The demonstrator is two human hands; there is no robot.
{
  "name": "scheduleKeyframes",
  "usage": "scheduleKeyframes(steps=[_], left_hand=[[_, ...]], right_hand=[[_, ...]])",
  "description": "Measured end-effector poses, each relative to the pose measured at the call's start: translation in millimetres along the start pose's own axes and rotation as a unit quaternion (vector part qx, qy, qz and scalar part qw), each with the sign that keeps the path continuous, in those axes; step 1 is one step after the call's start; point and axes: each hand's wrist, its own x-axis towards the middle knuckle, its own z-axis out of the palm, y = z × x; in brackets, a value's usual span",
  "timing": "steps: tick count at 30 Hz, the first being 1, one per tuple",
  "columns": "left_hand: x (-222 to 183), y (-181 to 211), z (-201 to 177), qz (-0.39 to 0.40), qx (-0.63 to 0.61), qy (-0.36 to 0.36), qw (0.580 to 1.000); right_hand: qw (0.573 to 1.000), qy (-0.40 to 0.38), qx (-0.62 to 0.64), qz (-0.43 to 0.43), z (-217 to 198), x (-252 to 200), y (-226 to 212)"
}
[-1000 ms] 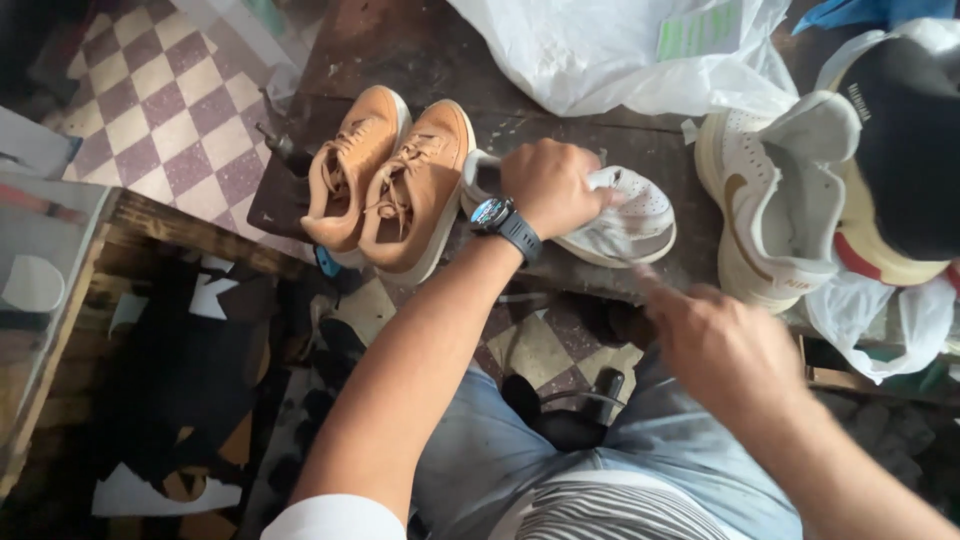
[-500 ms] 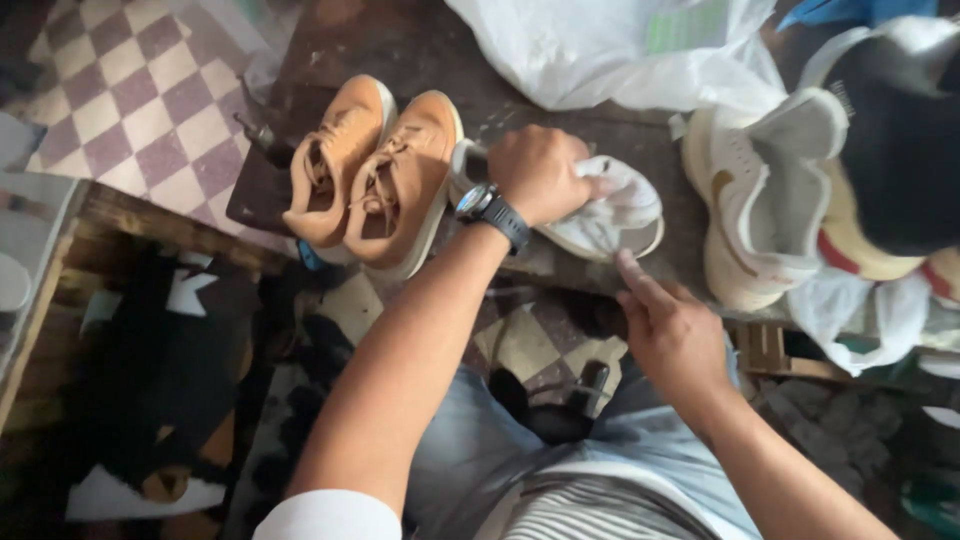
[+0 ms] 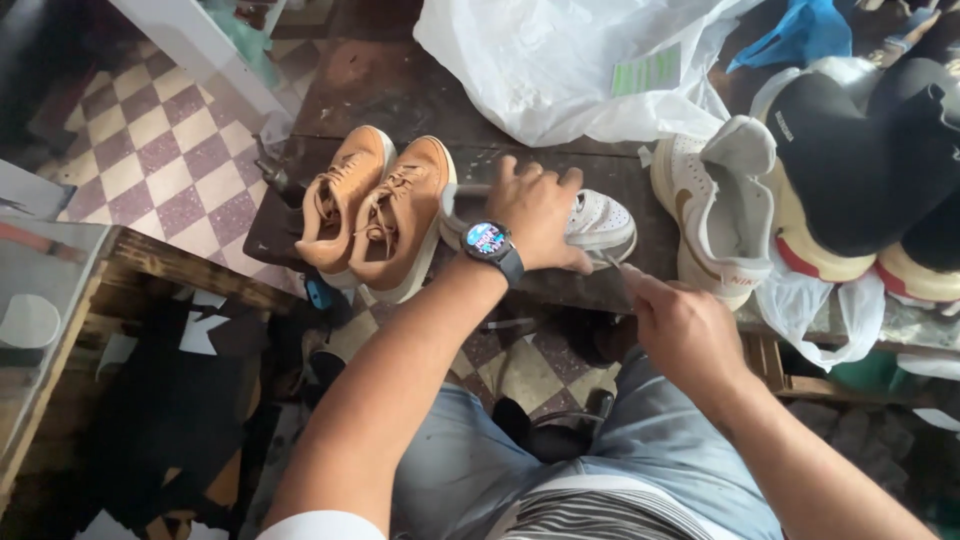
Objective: The person sorts through several pairs of shoes on a workbench, places some in a bag, and uses a small tool to pry at the sole of a white sneaker.
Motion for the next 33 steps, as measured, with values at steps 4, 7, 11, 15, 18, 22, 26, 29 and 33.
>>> scheduleKeyframes(steps=[4, 7, 11, 15, 18, 22, 26, 29, 33], left_hand=[[11, 4, 4, 0.048, 0.001, -0.047, 0.998], [7, -7, 6, 0.032, -0.037, -0.013, 0.999], [13, -27, 17, 0.018, -0.136, 0.05, 0.989], [23, -35, 18, -0.007, -0.166, 0.019, 0.986], [27, -34, 19, -0.007, -0.174, -0.004, 0.985], [20, -29, 23, 0.003, -0.171, 0.014, 0.985], [12, -30, 19, 0.006, -0.17, 0.023, 0.985], [15, -36, 19, 0.015, -0.176, 0.031, 0.984], [8, -29, 3, 0.037, -0.194, 0.021, 0.98]], right_hand=[[0.999, 0.0, -0.018, -0.036, -20, -4, -10], [0.997, -0.017, -0.048, -0.063, -28, 8, -14], [0.99, -0.024, -0.101, -0.092, -36, 17, -19], [0.987, -0.063, -0.102, -0.105, -55, 29, -19], [0.979, -0.076, -0.136, -0.133, -62, 32, -19], [0.983, -0.011, -0.133, -0.126, -36, 19, -26], [0.995, 0.066, 0.06, -0.049, 51, 19, 2], [0.972, 0.086, 0.217, 0.006, 35, 12, -28], [0.956, 0.075, 0.279, 0.054, 22, 8, -31]])
